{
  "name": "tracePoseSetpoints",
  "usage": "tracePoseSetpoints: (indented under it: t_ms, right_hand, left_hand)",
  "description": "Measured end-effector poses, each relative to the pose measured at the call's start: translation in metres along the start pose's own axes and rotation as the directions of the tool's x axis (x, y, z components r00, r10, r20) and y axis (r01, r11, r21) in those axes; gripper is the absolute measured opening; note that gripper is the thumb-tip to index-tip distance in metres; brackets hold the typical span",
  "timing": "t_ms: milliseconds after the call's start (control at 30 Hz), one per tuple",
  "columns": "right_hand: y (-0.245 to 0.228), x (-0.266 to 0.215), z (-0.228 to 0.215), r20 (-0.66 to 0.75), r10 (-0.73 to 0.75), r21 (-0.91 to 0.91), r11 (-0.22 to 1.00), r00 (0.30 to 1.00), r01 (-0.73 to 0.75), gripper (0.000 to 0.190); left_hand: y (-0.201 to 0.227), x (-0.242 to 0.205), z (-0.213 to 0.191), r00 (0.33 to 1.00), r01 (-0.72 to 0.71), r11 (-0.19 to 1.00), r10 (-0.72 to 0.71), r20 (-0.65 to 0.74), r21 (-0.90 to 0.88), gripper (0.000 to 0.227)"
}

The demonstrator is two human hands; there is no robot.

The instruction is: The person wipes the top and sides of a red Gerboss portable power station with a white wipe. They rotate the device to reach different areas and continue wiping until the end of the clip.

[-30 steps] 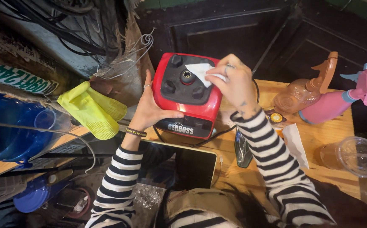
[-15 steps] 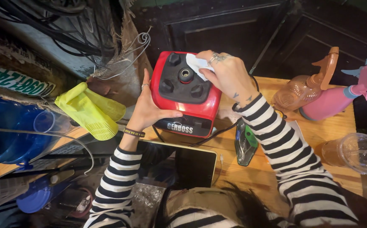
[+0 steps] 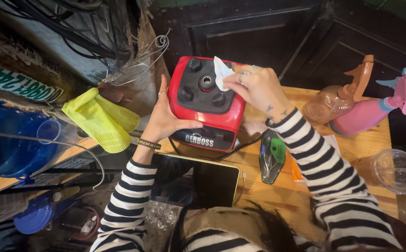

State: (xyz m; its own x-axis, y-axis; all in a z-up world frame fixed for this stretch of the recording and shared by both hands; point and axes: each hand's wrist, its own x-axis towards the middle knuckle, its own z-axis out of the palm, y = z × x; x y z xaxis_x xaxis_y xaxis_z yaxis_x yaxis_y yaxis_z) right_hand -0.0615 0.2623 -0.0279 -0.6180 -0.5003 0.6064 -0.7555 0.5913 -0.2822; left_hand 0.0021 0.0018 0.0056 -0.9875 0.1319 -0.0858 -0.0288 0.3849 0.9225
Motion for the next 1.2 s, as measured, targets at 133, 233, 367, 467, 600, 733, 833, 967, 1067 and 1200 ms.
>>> tracePoseSetpoints:
  t_ms: [133, 233, 367, 467, 600, 733, 833, 967, 1067, 1200]
  right_hand:
    - [0.002, 0.006, 0.010, -0.069, 0.044, -0.105, 0.993, 0.997, -0.051, 0.012]
    - [0.002, 0.003, 0.022, -0.076, 0.049, -0.256, 0.964, 0.996, -0.067, 0.015]
    - [0.003, -0.005, 0.038, -0.078, 0.018, -0.380, 0.924, 0.997, -0.046, 0.013]
    - [0.005, -0.005, 0.037, -0.070, -0.006, -0.383, 0.924, 0.998, -0.021, 0.013]
    - [-0.003, -0.004, 0.027, -0.105, -0.074, -0.367, 0.930, 0.992, 0.031, 0.009]
    - [0.008, -0.007, 0.032, -0.123, -0.096, -0.358, 0.933, 0.988, 0.046, 0.008]
    - [0.011, -0.008, 0.031, -0.113, -0.086, -0.303, 0.952, 0.990, 0.048, 0.008]
    - [0.017, -0.009, 0.030, -0.102, -0.077, -0.219, 0.974, 0.992, 0.053, 0.006]
    - [0.016, -0.007, 0.029, -0.105, -0.087, -0.216, 0.974, 0.991, 0.063, 0.004]
    - [0.019, -0.012, 0.032, -0.109, -0.060, -0.230, 0.973, 0.992, 0.034, 0.005]
  left_hand:
    - [-0.002, 0.001, 0.000, 1.000, -0.010, 1.000, 0.010, -0.011, 0.001, 0.159]
    - [-0.001, 0.002, 0.000, 1.000, -0.007, 1.000, 0.007, -0.008, 0.000, 0.159]
    - [-0.001, 0.000, 0.001, 1.000, -0.001, 1.000, 0.001, -0.010, -0.015, 0.159]
    - [-0.003, 0.001, 0.000, 1.000, -0.009, 1.000, 0.009, -0.011, -0.009, 0.159]
    - [-0.003, 0.001, -0.001, 1.000, 0.000, 1.000, 0.000, -0.015, 0.012, 0.158]
    - [-0.004, 0.002, -0.002, 1.000, -0.016, 1.000, 0.016, -0.023, 0.012, 0.158]
    - [-0.005, 0.001, -0.001, 0.999, -0.022, 1.000, 0.022, -0.023, 0.012, 0.158]
    - [-0.008, 0.003, -0.002, 0.999, -0.034, 0.999, 0.035, -0.020, 0.008, 0.158]
    - [-0.005, 0.001, -0.001, 0.999, -0.034, 0.999, 0.034, -0.023, 0.005, 0.159]
    - [-0.002, 0.001, -0.001, 0.999, -0.023, 1.000, 0.023, -0.023, 0.005, 0.158]
